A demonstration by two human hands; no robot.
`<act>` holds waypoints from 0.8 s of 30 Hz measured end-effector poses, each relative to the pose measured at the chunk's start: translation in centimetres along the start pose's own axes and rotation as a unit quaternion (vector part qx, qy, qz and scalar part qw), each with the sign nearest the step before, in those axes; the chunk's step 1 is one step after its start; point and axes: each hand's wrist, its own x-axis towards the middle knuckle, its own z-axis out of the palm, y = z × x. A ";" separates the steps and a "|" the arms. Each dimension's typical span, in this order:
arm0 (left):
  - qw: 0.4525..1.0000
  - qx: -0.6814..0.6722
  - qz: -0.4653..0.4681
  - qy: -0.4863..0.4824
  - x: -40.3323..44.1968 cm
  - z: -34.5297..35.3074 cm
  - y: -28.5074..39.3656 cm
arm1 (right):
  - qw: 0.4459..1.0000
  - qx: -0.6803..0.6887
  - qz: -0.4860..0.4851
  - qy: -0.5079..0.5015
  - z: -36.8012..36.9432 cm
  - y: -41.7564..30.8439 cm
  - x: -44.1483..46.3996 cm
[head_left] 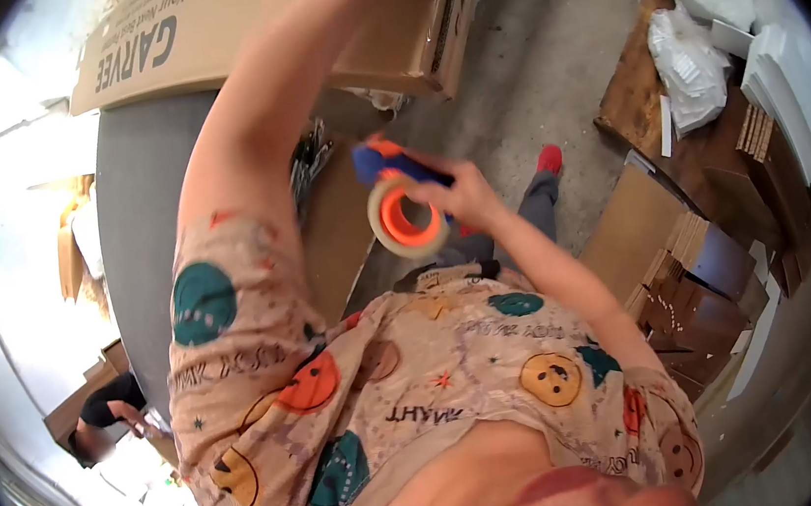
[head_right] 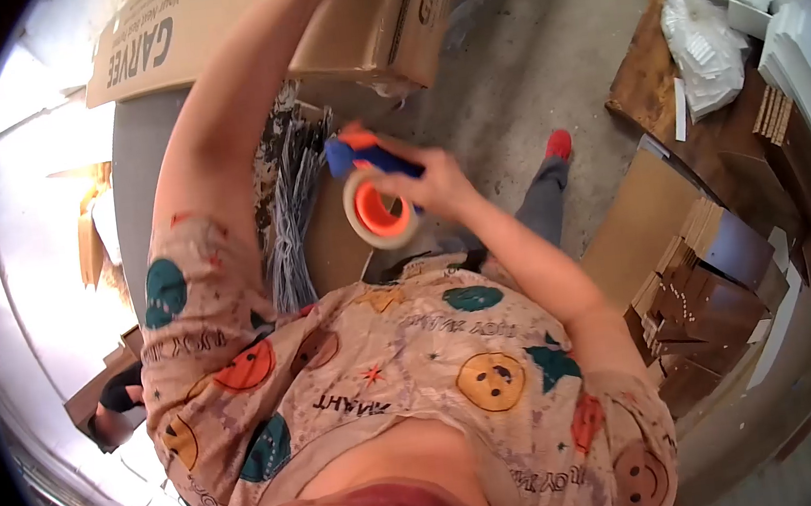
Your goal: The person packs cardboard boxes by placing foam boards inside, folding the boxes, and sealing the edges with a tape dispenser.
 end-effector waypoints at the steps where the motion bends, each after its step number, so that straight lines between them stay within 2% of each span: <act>1: 0.985 -0.070 0.005 -0.159 -1.6 -3.1 3.4 | 0.999 0.043 -0.004 0.007 0.6 0.4 2.6; 2: 0.938 -0.133 0.011 -0.320 -2.9 -4.3 7.9 | 0.999 0.043 -0.016 0.011 -1.1 1.8 5.0; 3: 0.929 -0.046 0.185 -0.318 -4.9 -4.8 9.6 | 0.993 0.115 -0.032 0.005 -1.4 2.3 7.4; 4: 0.907 0.013 0.224 -0.356 -7.0 -5.7 11.6 | 0.981 0.186 -0.048 -0.002 -1.5 2.6 8.7; 5: 0.882 0.056 0.308 -0.351 -8.8 -5.8 12.2 | 0.982 0.179 -0.055 0.005 -1.5 3.3 8.4; 6: 0.867 0.087 0.350 -0.343 -11.0 -5.5 12.2 | 0.991 0.129 -0.035 -0.015 -1.6 4.3 7.6; 7: 0.800 0.143 0.387 -0.435 -10.9 -7.3 12.8 | 0.996 0.078 -0.022 -0.035 -1.5 5.1 7.4; 8: 0.776 0.134 0.444 -0.427 -11.4 -8.3 12.0 | 0.998 0.027 -0.016 -0.051 -1.2 5.5 7.9; 9: 0.812 0.077 0.433 -0.382 -13.9 -8.1 10.3 | 0.998 -0.020 -0.009 -0.063 -0.6 5.8 8.4; 10: 0.859 -0.053 0.351 -0.369 -16.0 -8.3 7.9 | 0.995 -0.066 0.006 -0.075 -0.1 6.0 8.4; 11: 0.840 -0.081 0.346 -0.410 -17.1 -9.2 5.6 | 0.989 -0.112 0.026 -0.088 0.4 5.8 7.9; 12: 0.819 0.032 0.430 -0.378 -17.6 -10.3 3.5 | 0.992 0.008 0.013 -0.123 -1.8 3.5 4.7; 13: 0.782 0.143 0.504 -0.337 -18.2 -11.2 1.5 | 0.994 -0.003 0.025 -0.105 -3.7 6.6 3.4; 14: 0.822 0.077 0.414 -0.383 -20.8 -10.7 -0.8 | 0.993 0.007 0.071 -0.094 -6.0 7.4 0.8; 15: 0.852 0.008 0.313 -0.420 -23.0 -10.2 -2.2 | 0.993 -0.001 0.114 -0.038 -8.5 9.2 -1.7; 16: 0.875 -0.086 0.148 -0.452 -23.3 -11.7 -1.6 | 0.986 0.037 0.163 0.020 -11.2 9.5 -4.4; 17: 0.864 0.048 0.202 -0.458 -25.5 -12.5 -2.1 | 0.976 0.073 0.190 0.082 -13.8 9.9 -6.9; 18: 0.859 0.107 0.201 -0.458 -29.4 -12.3 -3.2 | 0.959 0.110 0.217 0.144 -16.1 10.2 -9.2; 19: 0.739 0.172 0.175 -0.628 -26.5 -13.9 0.7 | 0.938 0.155 0.233 0.207 -18.1 10.5 -11.1; 20: 0.611 0.083 -0.052 -0.786 -24.5 -12.3 3.8 | 0.910 0.199 0.246 0.267 -20.1 10.7 -12.5; 21: 0.661 -0.015 -0.034 -0.749 -23.0 -11.7 6.7 | 0.909 0.201 0.249 0.267 -22.1 10.8 -13.3; 22: 0.736 -0.224 -0.075 -0.634 -20.0 -11.6 9.9 | 0.881 0.245 0.266 0.305 -24.0 10.9 -14.2; 23: 0.766 -0.333 -0.030 -0.550 -13.7 -11.2 14.1 | 0.851 0.286 0.280 0.341 -25.6 10.5 -14.6; 24: 0.784 -0.381 0.002 -0.490 -8.4 -10.4 16.1 | 0.854 0.281 0.279 0.338 -27.2 10.4 -14.3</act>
